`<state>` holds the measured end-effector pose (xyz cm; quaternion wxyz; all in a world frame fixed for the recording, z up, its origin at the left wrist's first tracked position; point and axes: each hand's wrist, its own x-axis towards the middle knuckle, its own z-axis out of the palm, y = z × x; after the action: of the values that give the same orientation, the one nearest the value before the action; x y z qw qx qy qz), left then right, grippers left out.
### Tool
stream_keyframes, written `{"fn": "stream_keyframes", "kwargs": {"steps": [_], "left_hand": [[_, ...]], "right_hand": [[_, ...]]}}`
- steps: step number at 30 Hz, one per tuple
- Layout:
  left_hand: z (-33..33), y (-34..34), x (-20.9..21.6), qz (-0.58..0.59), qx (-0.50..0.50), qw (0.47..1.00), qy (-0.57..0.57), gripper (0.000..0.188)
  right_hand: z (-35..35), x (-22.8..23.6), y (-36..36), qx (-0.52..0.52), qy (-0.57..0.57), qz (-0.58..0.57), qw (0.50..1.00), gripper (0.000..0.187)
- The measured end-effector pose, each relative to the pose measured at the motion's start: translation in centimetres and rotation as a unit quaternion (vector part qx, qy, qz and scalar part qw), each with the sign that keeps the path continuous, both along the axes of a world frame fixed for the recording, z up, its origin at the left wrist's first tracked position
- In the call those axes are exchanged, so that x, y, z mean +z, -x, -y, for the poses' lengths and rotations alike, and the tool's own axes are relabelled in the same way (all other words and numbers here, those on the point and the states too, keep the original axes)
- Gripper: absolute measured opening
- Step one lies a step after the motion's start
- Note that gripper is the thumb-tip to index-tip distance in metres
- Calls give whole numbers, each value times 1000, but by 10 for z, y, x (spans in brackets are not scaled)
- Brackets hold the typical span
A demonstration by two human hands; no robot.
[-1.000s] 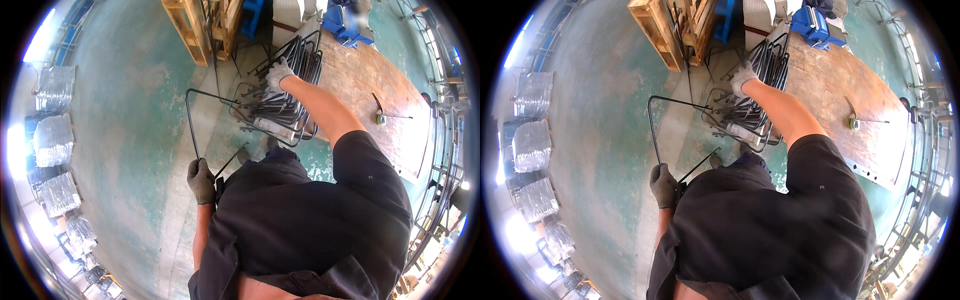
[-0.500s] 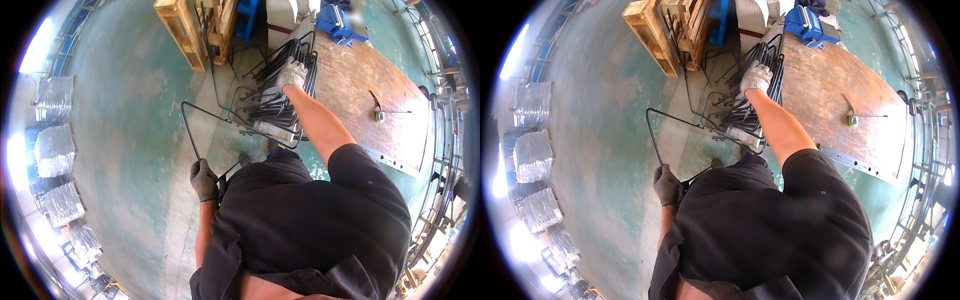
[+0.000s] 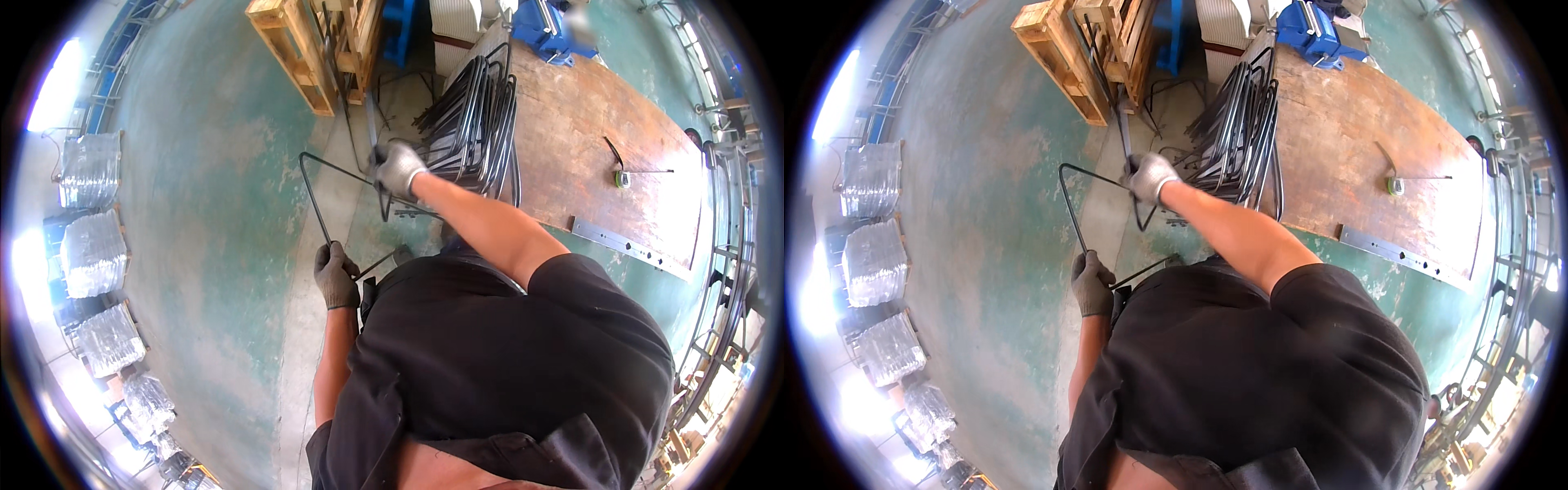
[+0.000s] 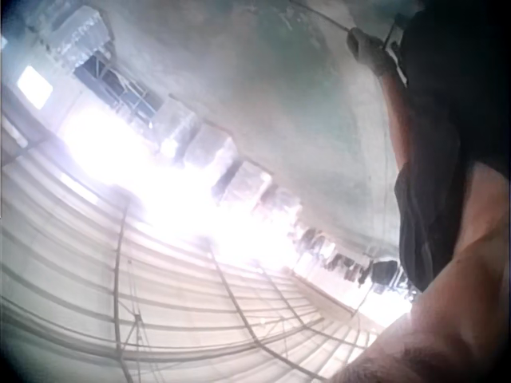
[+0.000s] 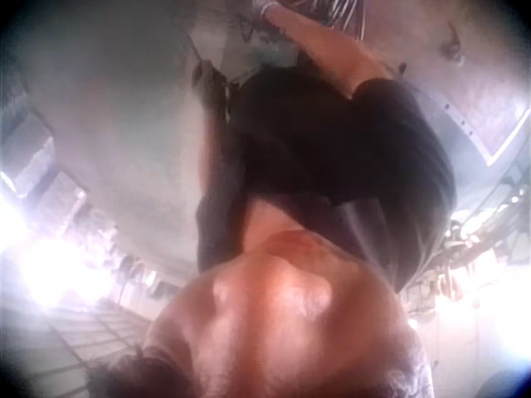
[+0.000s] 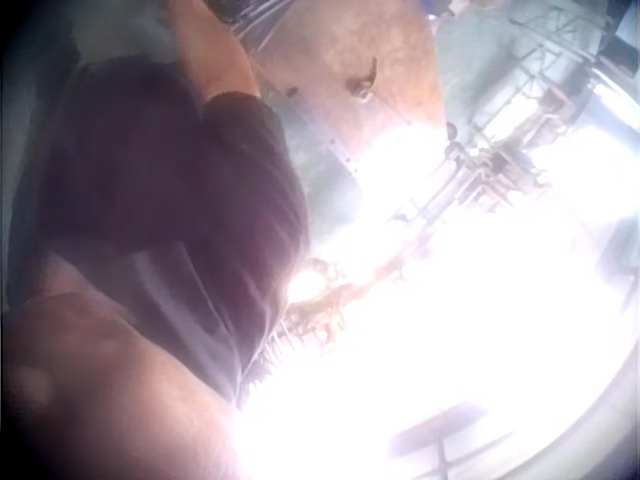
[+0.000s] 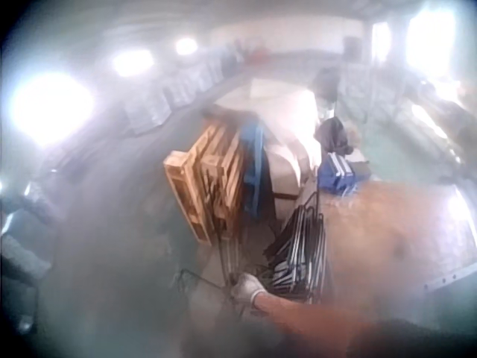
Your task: The person lifts a bundle of long metal rods from a rack with a coworker and places them back. The person then picks up several bent metal frames from a table and stacks them on the floor.
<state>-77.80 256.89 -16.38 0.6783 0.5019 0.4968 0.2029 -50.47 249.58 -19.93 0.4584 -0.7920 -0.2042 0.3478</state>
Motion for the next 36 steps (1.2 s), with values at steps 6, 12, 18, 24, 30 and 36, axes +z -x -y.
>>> {"fn": "stream_keyframes", "kwargs": {"steps": [6,12,18,24,30,36], "left_hand": [[-2,-4,-22,70,-51,996,6,21],[8,4,-3,93,-57,986,128,26],[14,12,17,46,-56,991,116,14],[13,50,20,36,43,995,79,7],[17,66,23,62,124,986,88,8],[7,79,27,177,166,963,114,8]], "right_hand": [[-10,41,90,123,-79,-132,980,34],[-4,43,100,125,-77,-121,982,40],[-12,34,61,175,32,106,978,47],[49,-22,-81,-68,302,286,907,47],[75,-58,-122,-113,408,227,877,65],[65,-44,-123,-199,378,167,889,63]]}}
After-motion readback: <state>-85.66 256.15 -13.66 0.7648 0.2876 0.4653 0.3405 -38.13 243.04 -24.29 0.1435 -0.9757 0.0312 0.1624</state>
